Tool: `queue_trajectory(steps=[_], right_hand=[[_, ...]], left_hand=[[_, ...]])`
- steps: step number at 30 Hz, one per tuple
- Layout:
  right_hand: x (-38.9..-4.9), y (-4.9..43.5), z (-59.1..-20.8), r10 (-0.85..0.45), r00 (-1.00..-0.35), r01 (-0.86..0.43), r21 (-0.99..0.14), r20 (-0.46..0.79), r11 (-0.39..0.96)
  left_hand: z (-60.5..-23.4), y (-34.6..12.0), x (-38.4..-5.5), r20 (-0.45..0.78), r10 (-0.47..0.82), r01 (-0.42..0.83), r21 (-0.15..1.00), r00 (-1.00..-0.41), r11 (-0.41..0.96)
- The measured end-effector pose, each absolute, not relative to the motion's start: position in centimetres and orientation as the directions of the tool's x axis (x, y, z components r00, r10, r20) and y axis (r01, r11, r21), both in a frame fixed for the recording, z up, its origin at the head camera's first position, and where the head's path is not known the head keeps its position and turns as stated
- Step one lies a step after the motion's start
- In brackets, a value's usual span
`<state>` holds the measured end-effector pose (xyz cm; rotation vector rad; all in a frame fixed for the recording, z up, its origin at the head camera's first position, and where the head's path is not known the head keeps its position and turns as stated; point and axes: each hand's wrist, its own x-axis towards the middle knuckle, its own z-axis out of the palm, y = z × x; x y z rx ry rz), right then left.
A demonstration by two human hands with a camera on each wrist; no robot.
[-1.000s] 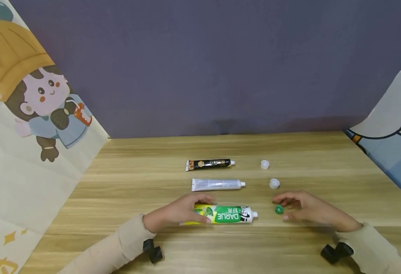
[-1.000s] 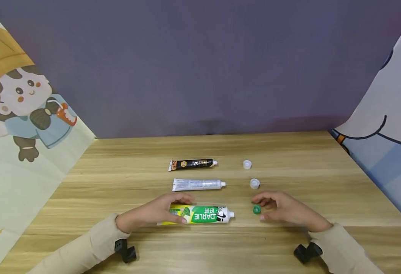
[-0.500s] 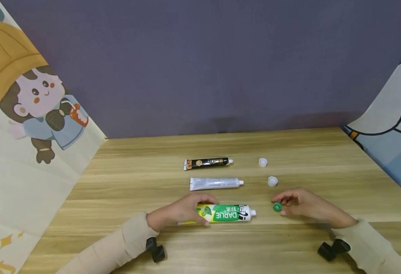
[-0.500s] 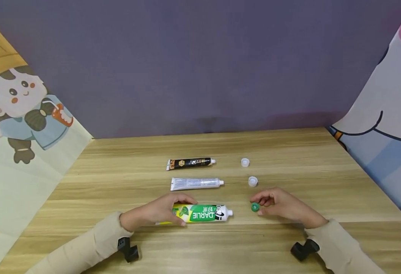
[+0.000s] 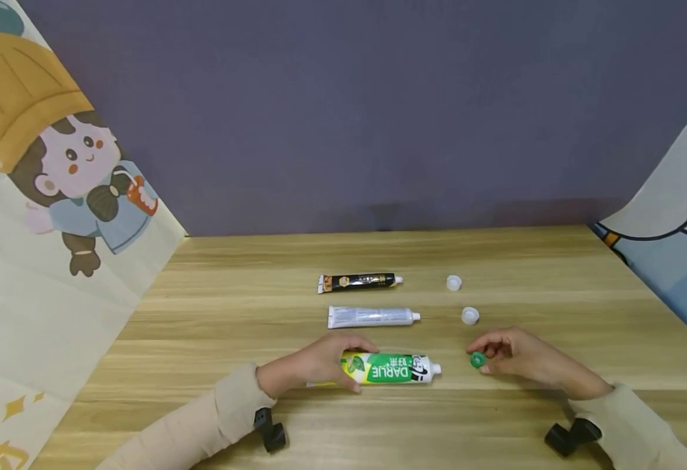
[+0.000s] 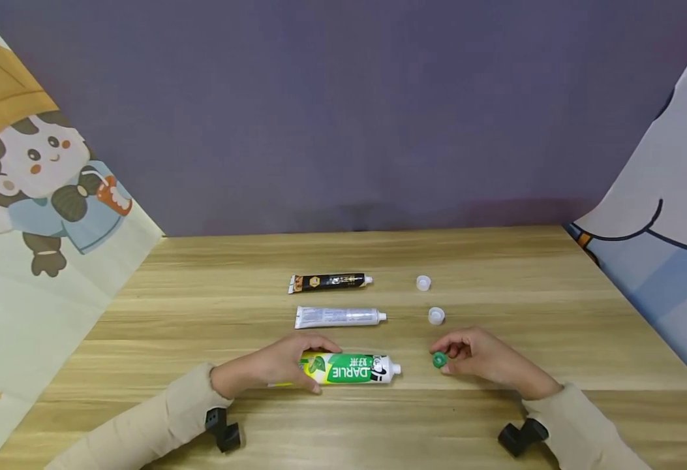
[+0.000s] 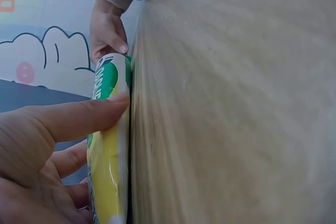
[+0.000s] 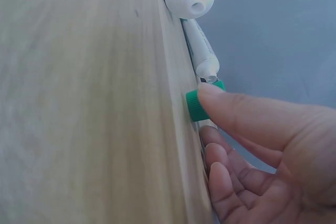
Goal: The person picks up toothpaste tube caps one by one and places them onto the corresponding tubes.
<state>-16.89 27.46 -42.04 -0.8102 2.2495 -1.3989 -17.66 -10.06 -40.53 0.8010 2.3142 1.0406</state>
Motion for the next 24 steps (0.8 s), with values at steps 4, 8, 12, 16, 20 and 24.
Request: queue_trajectory(steps=[4,8,12,16,20,24], right_hand=[[-16.75,27.4,-42.04,-0.635,-0.772,-0.265,-0.9,-0.018,0.347],[-16.7,27.38,-42.02,-0.634,-0.773,-0.298,-0.888,0.009,0.351],[-16.65,27.3,-42.16,-0.645,-0.764,-0.327,-0.882,0.036,0.339],[-16.62,27.32,-42.32,-0.652,-0.757,-0.346,-0.876,0.049,0.336],[-16.67,27.35,-42.26,-0.649,-0.759,-0.35,-0.871,0.047,0.346],[-16.66,27.24,-41.96,-0.636,-0.771,-0.327,-0.868,0.017,0.373]], left_hand=[[-40.48,-9.95,-17.47,-0.176,0.673,0.391,0.698,-0.718,0.6],[-40.43,-9.94,-17.26,-0.168,0.678,0.431,0.658,-0.716,0.618],[-40.47,-9.91,-17.12,-0.178,0.671,0.427,0.648,-0.72,0.631],[-40.46,-9.86,-17.2,-0.191,0.665,0.43,0.63,-0.722,0.647],[-40.32,-9.92,-17.44,-0.183,0.686,0.466,0.61,-0.704,0.641],[-40.15,-10.07,-17.7,-0.167,0.715,0.487,0.626,-0.679,0.609]])
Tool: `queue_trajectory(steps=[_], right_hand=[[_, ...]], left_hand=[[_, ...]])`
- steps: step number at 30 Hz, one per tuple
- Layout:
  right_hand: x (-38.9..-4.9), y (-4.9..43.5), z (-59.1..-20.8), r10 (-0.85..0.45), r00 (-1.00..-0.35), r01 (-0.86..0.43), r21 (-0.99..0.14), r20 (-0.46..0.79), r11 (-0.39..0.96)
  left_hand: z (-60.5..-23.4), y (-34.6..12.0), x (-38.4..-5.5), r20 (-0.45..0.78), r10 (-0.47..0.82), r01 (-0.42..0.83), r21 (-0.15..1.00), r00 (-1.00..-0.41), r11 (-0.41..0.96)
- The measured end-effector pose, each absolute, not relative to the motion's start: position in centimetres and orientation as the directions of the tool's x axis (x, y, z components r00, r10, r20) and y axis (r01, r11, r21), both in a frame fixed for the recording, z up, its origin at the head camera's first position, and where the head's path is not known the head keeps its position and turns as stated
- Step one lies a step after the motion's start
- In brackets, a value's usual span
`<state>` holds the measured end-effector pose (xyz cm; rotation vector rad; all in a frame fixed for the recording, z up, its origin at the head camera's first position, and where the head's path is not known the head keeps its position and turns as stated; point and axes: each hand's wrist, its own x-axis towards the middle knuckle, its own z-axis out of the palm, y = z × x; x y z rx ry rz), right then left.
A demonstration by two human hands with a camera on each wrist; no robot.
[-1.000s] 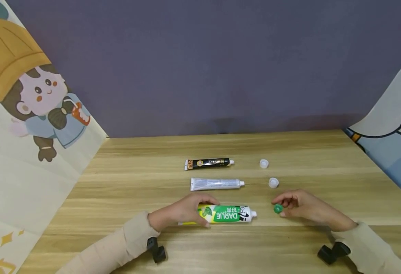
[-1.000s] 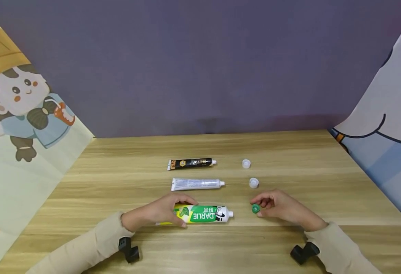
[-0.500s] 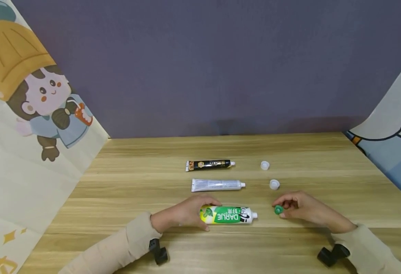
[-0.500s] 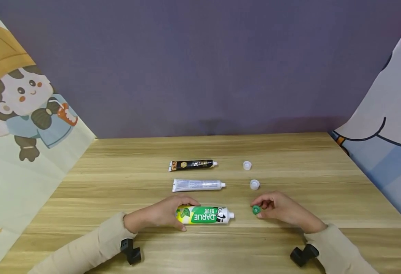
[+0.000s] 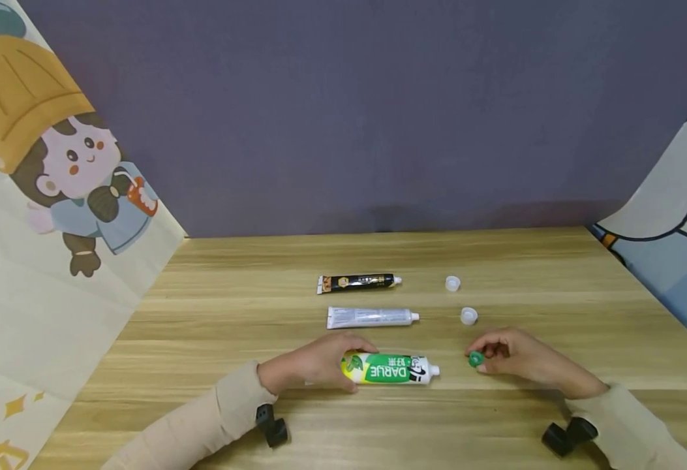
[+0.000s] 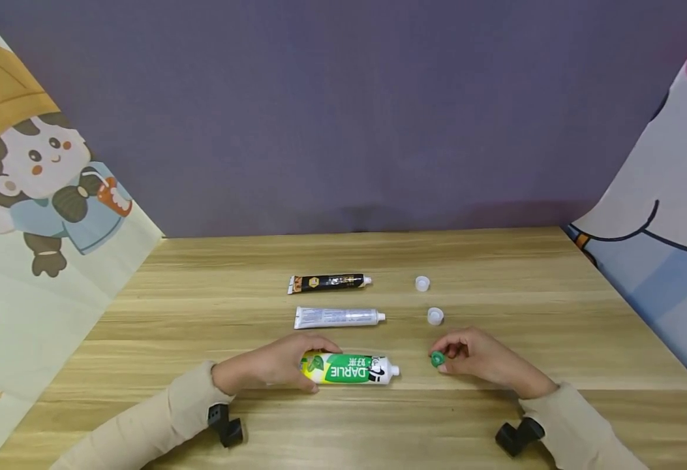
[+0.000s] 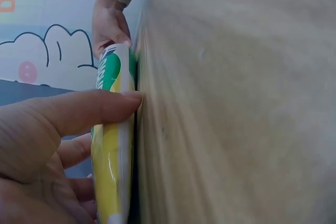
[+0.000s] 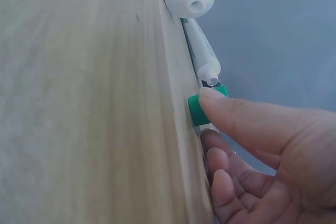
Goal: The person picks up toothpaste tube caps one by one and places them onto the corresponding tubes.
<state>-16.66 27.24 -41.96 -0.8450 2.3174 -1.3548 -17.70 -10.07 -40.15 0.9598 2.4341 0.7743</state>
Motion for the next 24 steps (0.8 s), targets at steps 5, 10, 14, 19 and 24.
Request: queue_trajectory(steps=[5,10,14,19,24], right_hand=[[-16.73,26.87,-41.58,-0.619,-0.785,-0.306,-0.859,-0.017,0.411],[-16.78,26.77,-41.68,-0.615,-0.788,-0.303,-0.855,-0.024,0.422],[-16.84,26.81,-41.89,-0.626,-0.779,-0.32,-0.858,-0.002,0.401],[-16.94,26.92,-41.89,-0.63,-0.776,-0.322,-0.86,0.0,0.396],[-16.98,26.82,-41.64,-0.616,-0.788,-0.309,-0.852,-0.019,0.422]], left_hand=[[-40.13,-10.27,-18.04,-0.151,0.744,0.482,0.675,-0.651,0.559],[-40.13,-10.39,-18.13,-0.154,0.753,0.481,0.684,-0.64,0.549],[-40.18,-10.47,-18.07,-0.139,0.758,0.495,0.68,-0.637,0.54],[-40.25,-10.48,-18.17,-0.121,0.748,0.494,0.681,-0.652,0.541],[-40.14,-10.49,-18.31,-0.099,0.733,0.487,0.687,-0.673,0.54]])
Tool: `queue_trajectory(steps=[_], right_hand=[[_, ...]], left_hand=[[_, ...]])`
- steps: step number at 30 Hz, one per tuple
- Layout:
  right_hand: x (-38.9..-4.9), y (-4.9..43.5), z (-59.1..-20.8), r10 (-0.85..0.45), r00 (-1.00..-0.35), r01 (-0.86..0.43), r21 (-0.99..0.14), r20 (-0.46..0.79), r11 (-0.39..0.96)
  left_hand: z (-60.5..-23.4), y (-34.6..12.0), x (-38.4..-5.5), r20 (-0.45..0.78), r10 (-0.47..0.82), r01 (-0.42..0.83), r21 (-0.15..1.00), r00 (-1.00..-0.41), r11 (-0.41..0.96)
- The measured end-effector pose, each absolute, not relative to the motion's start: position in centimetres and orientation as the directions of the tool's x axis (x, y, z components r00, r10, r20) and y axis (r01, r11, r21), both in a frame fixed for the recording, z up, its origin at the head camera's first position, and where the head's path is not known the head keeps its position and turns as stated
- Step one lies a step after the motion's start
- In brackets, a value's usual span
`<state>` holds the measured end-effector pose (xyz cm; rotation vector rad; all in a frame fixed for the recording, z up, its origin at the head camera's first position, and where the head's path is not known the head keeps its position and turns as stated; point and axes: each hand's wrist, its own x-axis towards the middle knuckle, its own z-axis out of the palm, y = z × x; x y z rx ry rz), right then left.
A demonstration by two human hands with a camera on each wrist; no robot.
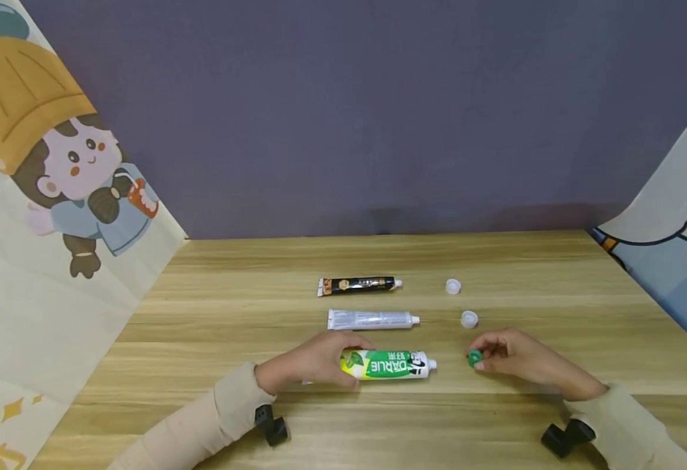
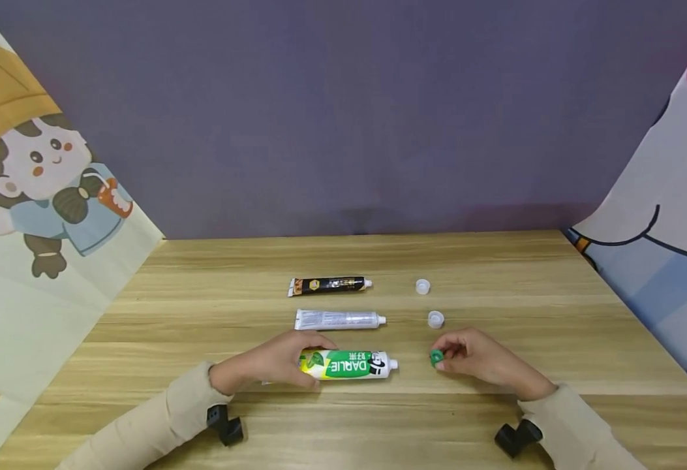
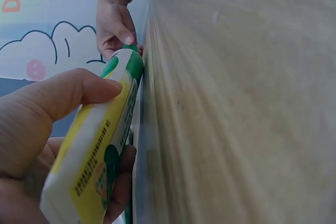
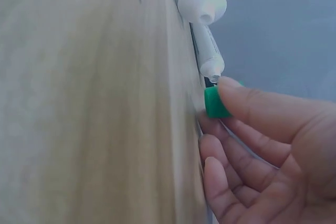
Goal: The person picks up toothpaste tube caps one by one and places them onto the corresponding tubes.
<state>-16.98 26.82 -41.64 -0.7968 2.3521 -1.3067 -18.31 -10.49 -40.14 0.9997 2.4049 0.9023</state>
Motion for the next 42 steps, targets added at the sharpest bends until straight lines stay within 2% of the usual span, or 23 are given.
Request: queue_trajectory(steps=[13,20,25,32,42], right_hand=[[-17.2,25.7,-40.8,-0.588,-0.808,-0.315,-0.826,-0.024,0.467],[-17.6,25.1,-40.4,-0.577,-0.815,-0.358,-0.823,0.046,0.44],[-17.9,24.6,-39.9,-0.561,-0.821,-0.403,-0.805,0.108,0.436],[-17.8,23.8,-38.7,-0.491,-0.856,-0.404,-0.799,0.159,0.445],[-17.8,22.4,-37.5,-0.42,-0.856,-0.496,-0.702,0.3,0.511]], left_hand=[[-39.2,-11.4,-18.6,-0.042,0.712,0.491,0.696,-0.701,0.524],[-38.2,-11.7,-19.2,0.038,0.699,0.54,0.666,-0.714,0.515],[-37.2,-12.0,-19.4,0.052,0.682,0.539,0.657,-0.73,0.527],[-35.8,-12.2,-19.5,0.088,0.675,0.542,0.675,-0.733,0.501],[-34.6,-12.3,-19.6,0.117,0.67,0.556,0.669,-0.733,0.492]])
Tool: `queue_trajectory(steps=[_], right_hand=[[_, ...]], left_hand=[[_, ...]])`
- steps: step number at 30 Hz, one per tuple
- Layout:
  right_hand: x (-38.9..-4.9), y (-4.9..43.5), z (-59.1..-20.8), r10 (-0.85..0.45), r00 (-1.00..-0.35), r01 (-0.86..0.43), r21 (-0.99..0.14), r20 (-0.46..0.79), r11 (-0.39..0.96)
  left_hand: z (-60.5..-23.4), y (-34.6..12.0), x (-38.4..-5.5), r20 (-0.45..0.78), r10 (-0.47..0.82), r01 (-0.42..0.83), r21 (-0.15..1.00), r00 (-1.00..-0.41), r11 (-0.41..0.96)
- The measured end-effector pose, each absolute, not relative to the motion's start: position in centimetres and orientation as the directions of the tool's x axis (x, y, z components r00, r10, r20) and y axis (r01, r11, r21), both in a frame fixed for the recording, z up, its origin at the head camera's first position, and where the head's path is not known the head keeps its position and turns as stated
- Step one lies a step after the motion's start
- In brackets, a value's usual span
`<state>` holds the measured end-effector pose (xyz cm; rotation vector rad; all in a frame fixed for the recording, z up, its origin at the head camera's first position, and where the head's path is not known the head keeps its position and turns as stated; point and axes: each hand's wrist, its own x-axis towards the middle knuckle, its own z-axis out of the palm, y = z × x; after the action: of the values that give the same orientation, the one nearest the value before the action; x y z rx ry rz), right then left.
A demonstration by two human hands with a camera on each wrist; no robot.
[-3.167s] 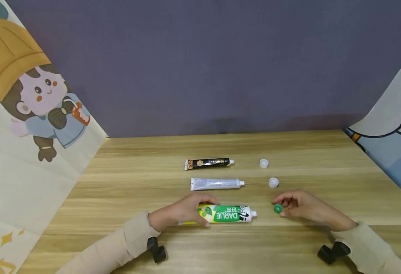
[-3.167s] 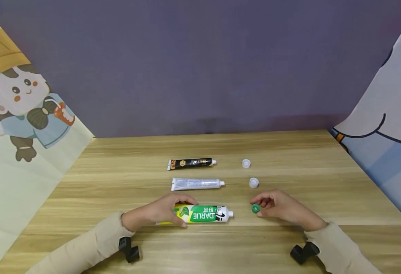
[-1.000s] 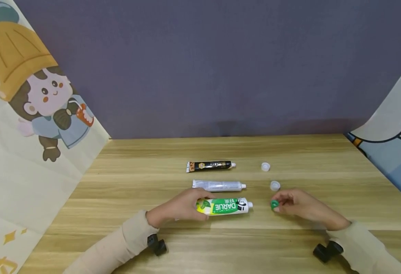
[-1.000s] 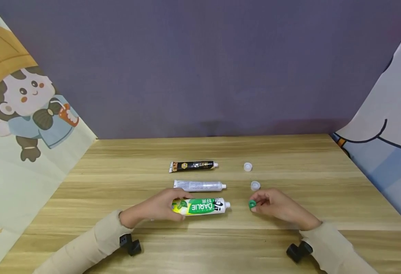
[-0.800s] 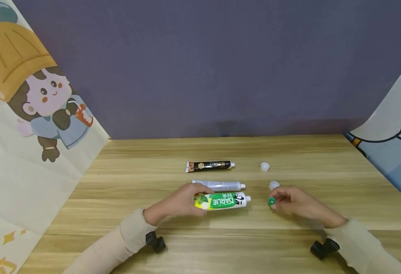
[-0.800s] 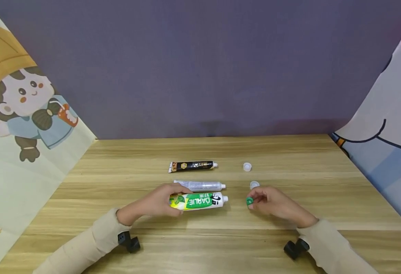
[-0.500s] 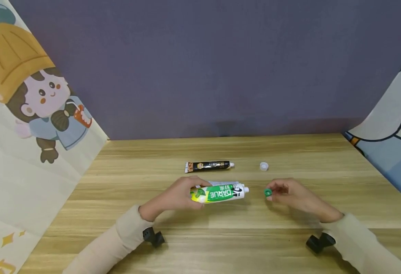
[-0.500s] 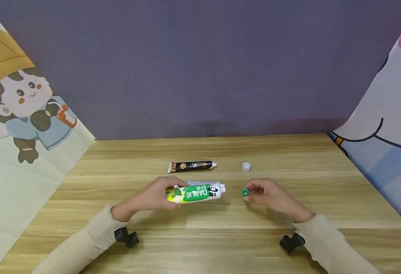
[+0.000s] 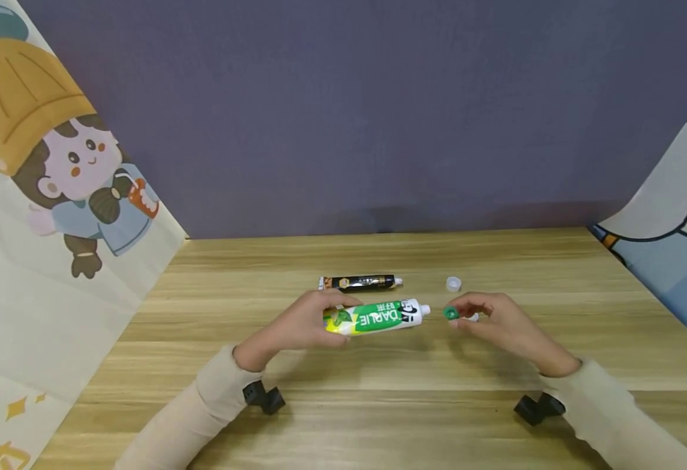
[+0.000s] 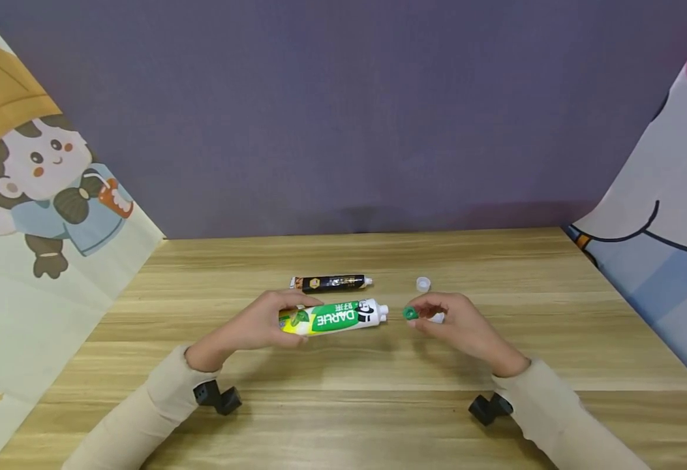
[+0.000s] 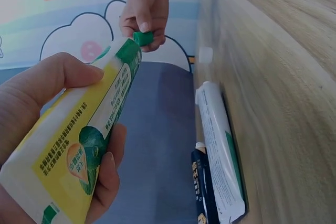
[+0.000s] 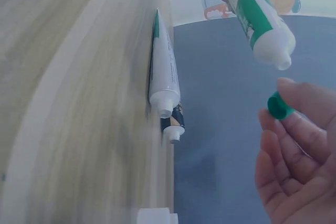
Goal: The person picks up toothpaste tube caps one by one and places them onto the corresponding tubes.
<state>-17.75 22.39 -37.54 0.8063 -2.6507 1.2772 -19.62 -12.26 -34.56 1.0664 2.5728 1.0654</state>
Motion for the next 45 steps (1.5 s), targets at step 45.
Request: queue_trajectory(steps=[45], right_hand=[[-18.2,20.7,-37.5,-0.476,-0.73,-0.682,-0.565,0.49,0.465]], left_hand=[[-34.9,-11.3,-20.1,0.1,0.709,0.576,0.667,-0.698,0.473]])
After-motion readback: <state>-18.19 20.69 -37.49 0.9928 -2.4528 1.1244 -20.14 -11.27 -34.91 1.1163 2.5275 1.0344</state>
